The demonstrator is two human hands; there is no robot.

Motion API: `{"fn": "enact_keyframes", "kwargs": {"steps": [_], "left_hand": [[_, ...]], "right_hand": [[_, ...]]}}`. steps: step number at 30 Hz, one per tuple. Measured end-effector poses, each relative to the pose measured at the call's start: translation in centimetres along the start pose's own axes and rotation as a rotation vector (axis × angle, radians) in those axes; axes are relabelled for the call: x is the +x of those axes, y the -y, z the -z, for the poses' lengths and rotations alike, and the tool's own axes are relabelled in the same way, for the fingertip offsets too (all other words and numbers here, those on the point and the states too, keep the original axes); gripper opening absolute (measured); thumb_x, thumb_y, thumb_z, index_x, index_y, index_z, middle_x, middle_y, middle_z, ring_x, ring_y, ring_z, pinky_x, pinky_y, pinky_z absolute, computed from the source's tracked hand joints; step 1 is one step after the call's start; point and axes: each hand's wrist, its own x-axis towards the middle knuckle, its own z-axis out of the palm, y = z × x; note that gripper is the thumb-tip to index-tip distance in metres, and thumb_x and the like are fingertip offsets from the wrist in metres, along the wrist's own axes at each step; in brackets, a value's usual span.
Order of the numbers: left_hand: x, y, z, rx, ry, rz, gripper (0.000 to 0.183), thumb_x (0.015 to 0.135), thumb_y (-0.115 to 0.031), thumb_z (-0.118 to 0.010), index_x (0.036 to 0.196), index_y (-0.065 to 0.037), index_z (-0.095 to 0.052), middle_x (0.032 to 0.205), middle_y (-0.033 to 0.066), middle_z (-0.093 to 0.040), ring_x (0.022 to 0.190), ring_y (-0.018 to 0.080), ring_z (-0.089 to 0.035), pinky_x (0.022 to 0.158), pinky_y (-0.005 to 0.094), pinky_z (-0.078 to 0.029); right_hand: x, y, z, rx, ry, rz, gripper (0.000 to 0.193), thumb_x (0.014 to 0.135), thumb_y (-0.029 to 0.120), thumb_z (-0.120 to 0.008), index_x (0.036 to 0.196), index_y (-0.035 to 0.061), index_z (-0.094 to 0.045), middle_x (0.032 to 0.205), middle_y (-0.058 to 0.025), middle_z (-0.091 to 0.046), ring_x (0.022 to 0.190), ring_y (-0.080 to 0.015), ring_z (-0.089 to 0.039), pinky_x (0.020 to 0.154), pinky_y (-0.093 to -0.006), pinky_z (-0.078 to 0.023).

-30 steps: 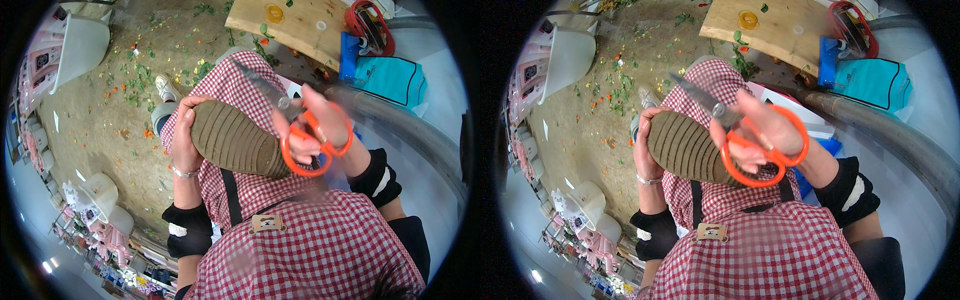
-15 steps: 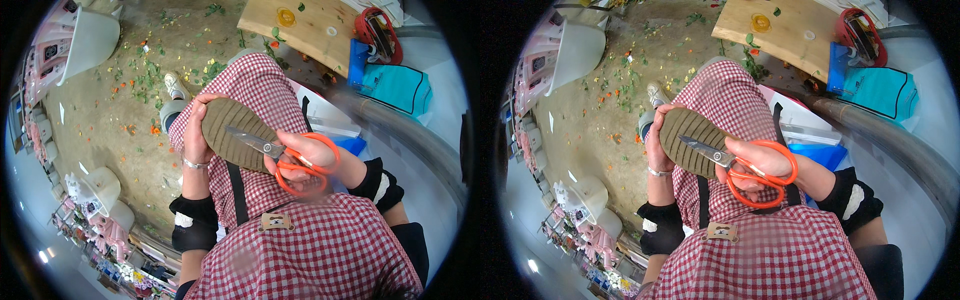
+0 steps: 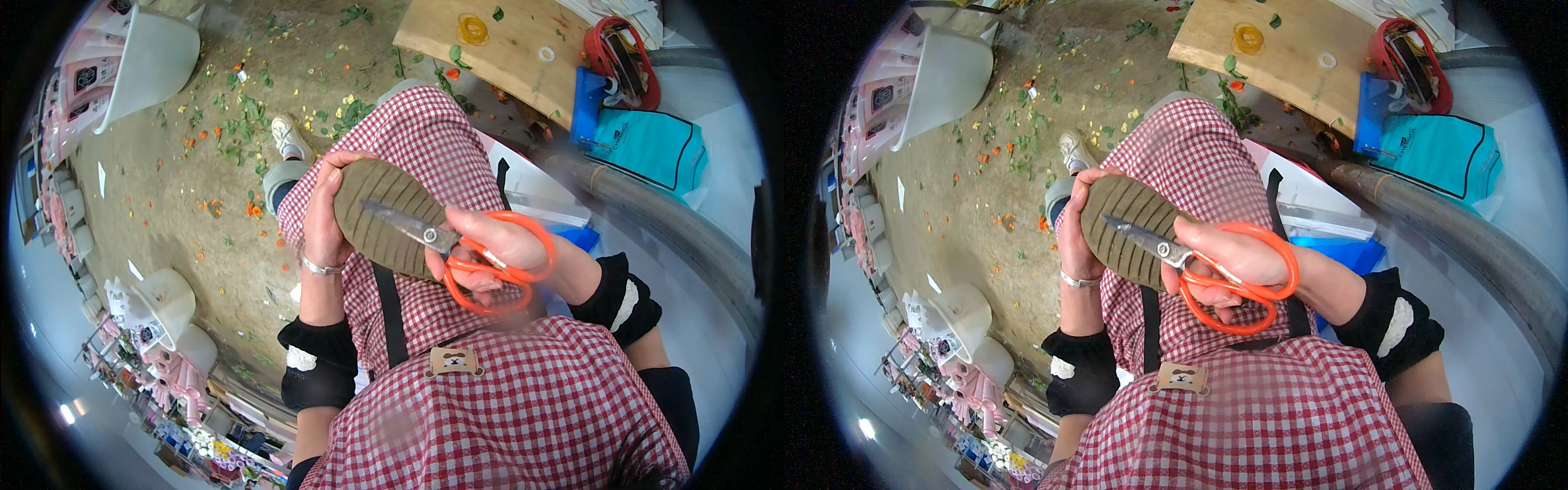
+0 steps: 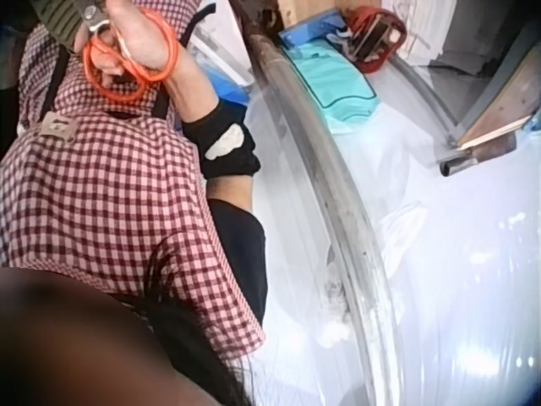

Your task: The person sits and uses orange-handled scissors to cut along the grooves of a brown shoe sole held in their left hand. The person repeatedly snips the sole while seated, with scattered flower petals visible on the floor.

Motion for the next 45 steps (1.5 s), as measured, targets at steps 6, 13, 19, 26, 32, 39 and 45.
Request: {"fn": "enact_keyframes", "kwargs": {"steps": [6,13,19,26,32,39,45], "left_hand": [[0.1,0.2,0.3,-0.015,-0.008,-0.001,0.029,0.09,-0.022,-0.034,0.106,-0.001,-0.046,0.106,0.0126,-0.054,0.098,0.0194,-0.053,0.088,0.0325,-0.042],[0.2,0.2,0.2,-0.017,-0.008,0.022,0.029,0.09,-0.022,-0.033,0.106,-0.002,-0.046,0.107,0.0124,-0.055,0.097,0.0197,-0.053,0.088,0.0331,-0.043],[0.1,0.2,0.0,-0.027,-0.041,0.02,0.029,0.091,-0.023,-0.033,0.106,-0.002,-0.046,0.106,0.0121,-0.055,0.096,0.0199,-0.054,0.087,0.0332,-0.044],[0.0,0.2,0.0,-0.044,-0.056,0.03,0.028,0.091,-0.023,-0.034,0.106,-0.002,-0.046,0.106,0.0115,-0.055,0.095,0.0184,-0.054,0.086,0.0321,-0.045],[0.0,0.2,-0.3,-0.034,-0.068,0.021,0.028,0.091,-0.023,-0.034,0.106,-0.003,-0.046,0.105,0.0115,-0.056,0.094,0.0181,-0.055,0.085,0.0318,-0.045],[-0.1,0.1,-0.7,-0.024,-0.099,0.034,0.027,0.091,-0.023,-0.034,0.104,-0.003,-0.047,0.104,0.0114,-0.056,0.093,0.0178,-0.055,0.084,0.0316,-0.045],[0.0,-0.1,-1.3,-0.028,-0.125,0.039,0.028,0.092,-0.022,-0.033,0.104,-0.002,-0.048,0.103,0.0111,-0.056,0.091,0.0178,-0.055,0.083,0.0314,-0.046]], "right_hand": [[-0.1,1.2,1.9,-0.063,-0.198,0.116,0.067,0.092,0.057,-0.016,0.091,0.0003,-0.052,0.048,0.0014,-0.042,0.04,-0.0082,-0.04,0.043,-0.0234,-0.044],[-0.3,0.0,0.7,-0.195,-0.07,0.034,0.065,0.093,0.057,-0.017,0.091,0.002,-0.052,0.049,0.0014,-0.041,0.04,-0.008,-0.038,0.043,-0.0222,-0.04],[-1.0,0.2,0.1,-0.091,0.028,-0.007,0.064,0.094,0.054,-0.015,0.09,0.0023,-0.052,0.048,0.0,-0.042,0.042,-0.0086,-0.041,0.045,-0.023,-0.041],[-1.0,-0.9,-0.7,0.002,0.017,-0.143,0.064,0.095,0.05,-0.016,0.092,-0.0016,-0.053,0.051,0.0003,-0.049,0.043,-0.0073,-0.042,0.047,-0.0209,-0.039],[-0.9,-1.3,-0.5,0.111,0.055,-0.109,0.064,0.096,0.049,-0.014,0.091,-0.0017,-0.054,0.051,0.0002,-0.05,0.041,-0.0071,-0.042,0.046,-0.0192,-0.038],[-0.4,-2.7,0.0,0.031,0.031,-0.057,0.064,0.096,0.046,-0.011,0.092,-0.0008,-0.055,0.05,0.0011,-0.048,0.041,-0.0064,-0.041,0.045,-0.0192,-0.039],[-0.4,-3.1,0.3,0.024,0.063,-0.024,0.063,0.096,0.047,-0.012,0.091,0.0003,-0.054,0.048,0.003,-0.044,0.042,-0.0052,-0.039,0.043,-0.0202,-0.037]]}}
